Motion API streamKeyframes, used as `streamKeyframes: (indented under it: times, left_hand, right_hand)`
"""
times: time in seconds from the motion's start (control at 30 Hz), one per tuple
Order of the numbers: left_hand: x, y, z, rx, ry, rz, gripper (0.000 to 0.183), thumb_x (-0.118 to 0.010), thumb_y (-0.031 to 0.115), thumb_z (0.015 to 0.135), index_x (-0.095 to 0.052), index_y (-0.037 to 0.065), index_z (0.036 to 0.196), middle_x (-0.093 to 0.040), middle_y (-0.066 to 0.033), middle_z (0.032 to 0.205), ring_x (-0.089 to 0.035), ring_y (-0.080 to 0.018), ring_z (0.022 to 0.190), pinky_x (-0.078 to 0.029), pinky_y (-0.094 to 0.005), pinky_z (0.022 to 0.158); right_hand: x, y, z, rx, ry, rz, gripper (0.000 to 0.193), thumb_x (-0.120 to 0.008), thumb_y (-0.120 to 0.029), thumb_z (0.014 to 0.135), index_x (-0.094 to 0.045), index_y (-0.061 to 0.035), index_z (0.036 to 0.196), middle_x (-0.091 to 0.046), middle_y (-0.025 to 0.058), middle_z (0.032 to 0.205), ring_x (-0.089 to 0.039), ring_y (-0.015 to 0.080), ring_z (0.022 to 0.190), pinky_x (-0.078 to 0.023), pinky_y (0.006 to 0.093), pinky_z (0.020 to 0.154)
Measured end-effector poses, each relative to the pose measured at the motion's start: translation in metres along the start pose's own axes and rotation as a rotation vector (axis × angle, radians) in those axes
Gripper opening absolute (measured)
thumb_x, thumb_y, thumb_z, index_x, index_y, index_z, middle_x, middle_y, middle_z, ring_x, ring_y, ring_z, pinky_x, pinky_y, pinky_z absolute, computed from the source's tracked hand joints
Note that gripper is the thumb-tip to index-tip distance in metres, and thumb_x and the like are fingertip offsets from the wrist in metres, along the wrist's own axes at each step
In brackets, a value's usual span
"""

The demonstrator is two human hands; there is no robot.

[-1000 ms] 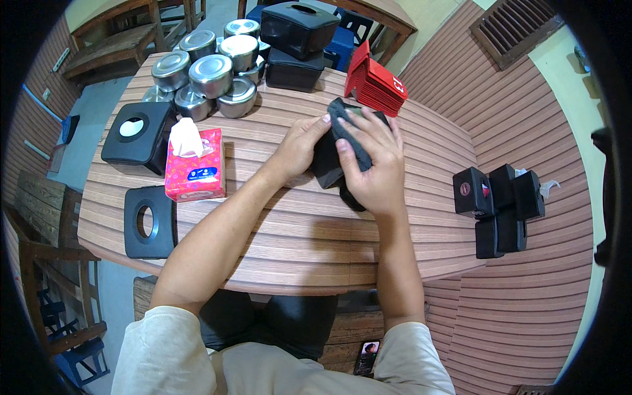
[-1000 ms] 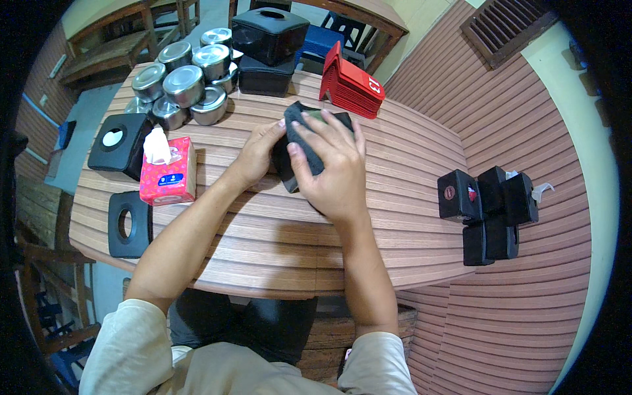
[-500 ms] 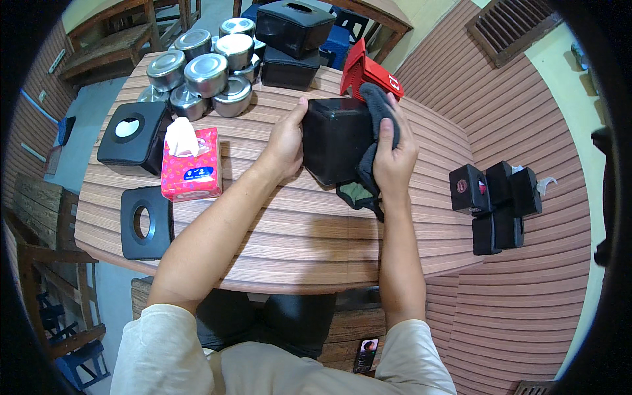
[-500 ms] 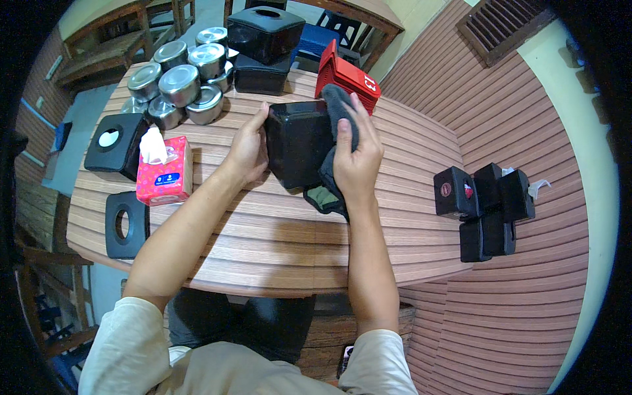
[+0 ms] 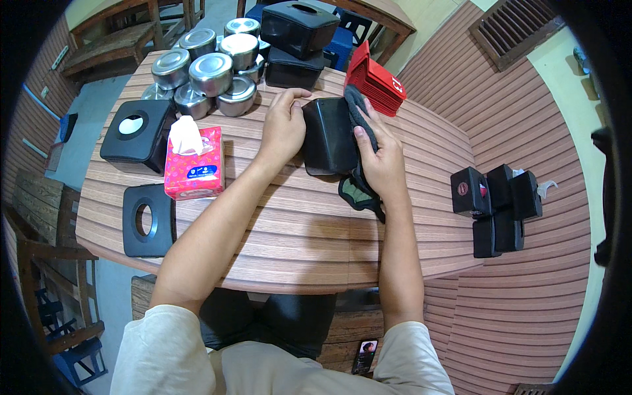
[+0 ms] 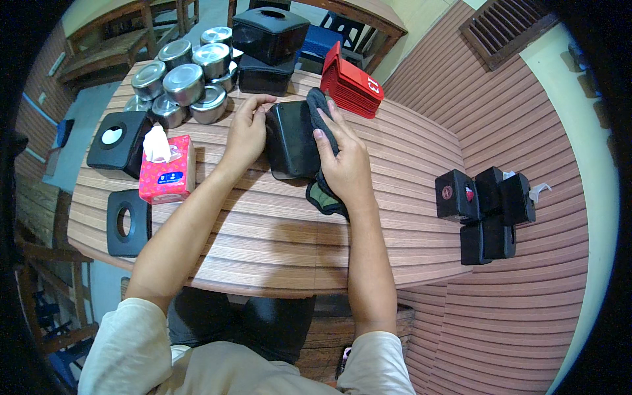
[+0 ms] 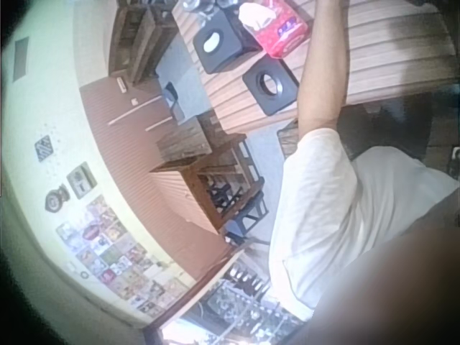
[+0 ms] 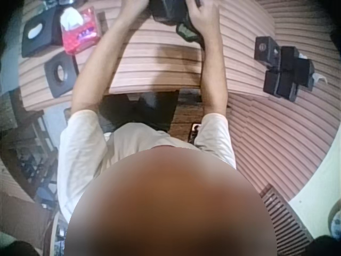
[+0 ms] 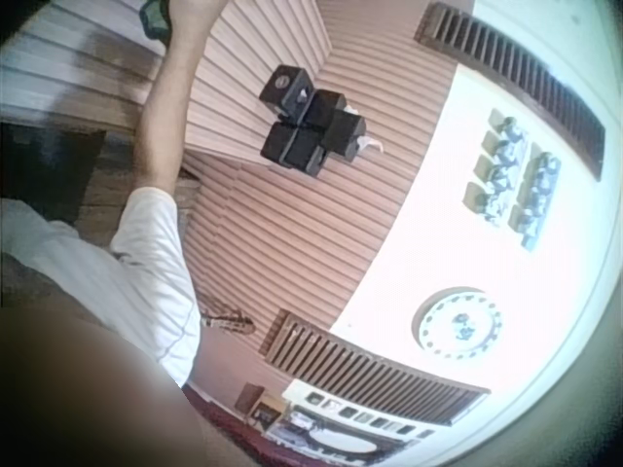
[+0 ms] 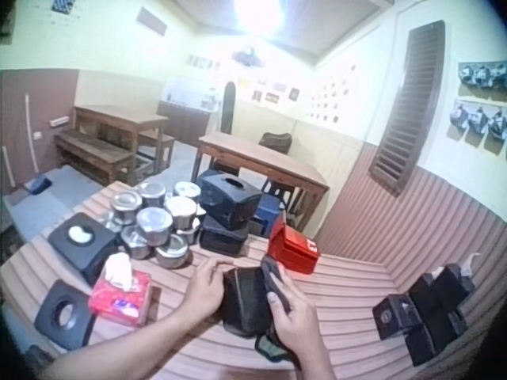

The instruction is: The person assembles black tissue boxes by inserting pink tissue packs into the boxes and closing the lids. The person handles multiple boxes one at a time, placing each completed unit on the table.

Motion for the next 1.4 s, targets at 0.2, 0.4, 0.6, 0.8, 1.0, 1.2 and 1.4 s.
streamKeyframes:
  times: [0.2, 0.4, 0.6, 0.8, 1.0, 1.2, 1.4]
  left_hand:
    - [-0.012, 0.020, -0.013, -0.049, -0.176, -0.120, 0.053, -0.066, 0.034, 0.106, -0.055, -0.001, 0.144, -0.057, -0.0273, 0.147, -0.055, -0.0392, 0.140, -0.044, -0.0439, 0.117]
    - [-0.028, 0.037, -0.037, -0.436, -0.373, 0.262, 0.146, -0.096, 0.059, 0.072, -0.004, 0.001, 0.169, -0.024, -0.0342, 0.167, -0.029, -0.0473, 0.158, -0.026, -0.0472, 0.131]
    - [-0.030, 0.022, -0.032, -0.379, -0.426, 0.166, 0.150, -0.100, 0.057, 0.065, -0.005, 0.003, 0.168, -0.026, -0.0365, 0.165, -0.030, -0.0504, 0.157, -0.028, -0.0515, 0.130]
    - [-0.032, 0.020, -0.028, -0.247, -0.552, -0.060, 0.145, -0.104, 0.037, 0.064, -0.008, 0.006, 0.169, -0.044, -0.0329, 0.158, -0.048, -0.0440, 0.147, -0.037, -0.0464, 0.125]
    - [-0.037, 0.023, -0.032, -0.167, -0.611, -0.006, 0.140, -0.104, 0.028, 0.065, -0.012, 0.008, 0.169, -0.038, -0.0291, 0.163, -0.042, -0.0386, 0.152, -0.033, -0.0451, 0.128]
    - [-0.036, 0.032, -0.036, -0.260, -0.534, 0.043, 0.131, -0.100, 0.038, 0.063, -0.025, -0.002, 0.163, -0.043, -0.0328, 0.159, -0.046, -0.0445, 0.149, -0.037, -0.0462, 0.127]
    - [-0.035, 0.035, -0.036, -0.314, -0.514, 0.088, 0.129, -0.098, 0.040, 0.063, -0.026, -0.002, 0.162, -0.043, -0.0319, 0.158, -0.047, -0.0448, 0.148, -0.037, -0.0470, 0.127]
  right_hand:
    - [0.002, 0.019, 0.001, -0.092, 0.026, -0.068, 0.042, -0.066, -0.025, 0.105, -0.070, -0.0009, 0.139, -0.062, 0.0230, 0.152, -0.064, 0.0420, 0.135, -0.049, 0.0427, 0.114]
    - [0.007, 0.028, 0.002, -0.129, 0.011, -0.065, 0.041, -0.066, -0.027, 0.105, -0.071, -0.0023, 0.138, -0.063, 0.0236, 0.150, -0.058, 0.0419, 0.143, -0.044, 0.0449, 0.120]
    - [-0.006, 0.002, -0.003, 0.083, -0.205, -0.086, 0.039, -0.071, -0.029, 0.101, -0.077, -0.0064, 0.132, -0.066, 0.0192, 0.148, -0.053, 0.0391, 0.149, -0.029, 0.0593, 0.129]
    - [-0.010, -0.010, -0.008, 0.182, -0.390, -0.032, 0.035, -0.074, -0.027, 0.096, -0.081, -0.0082, 0.125, -0.074, 0.0162, 0.138, -0.059, 0.0352, 0.144, -0.031, 0.0610, 0.128]
    - [0.015, 0.023, 0.003, -0.155, -0.037, -0.186, 0.033, -0.073, -0.024, 0.098, -0.080, -0.0018, 0.122, -0.073, 0.0221, 0.133, -0.064, 0.0364, 0.137, -0.044, 0.0469, 0.120]
    - [0.020, 0.011, 0.005, 0.084, 0.020, -0.157, 0.024, -0.079, -0.017, 0.091, -0.082, 0.0035, 0.104, -0.078, 0.0257, 0.112, -0.076, 0.0374, 0.112, -0.058, 0.0429, 0.094]
    - [0.007, -0.009, -0.001, 0.170, -0.185, 0.066, 0.018, -0.083, -0.013, 0.085, -0.078, 0.0040, 0.089, -0.067, 0.0147, 0.086, -0.068, 0.0312, 0.083, -0.054, 0.0393, 0.079]
Point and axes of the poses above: each hand's wrist, its own z-axis towards the middle knuckle, its own x-axis out of the back of the hand, y = z × x, the point moved 7 cm from there along z, towards the middle knuckle
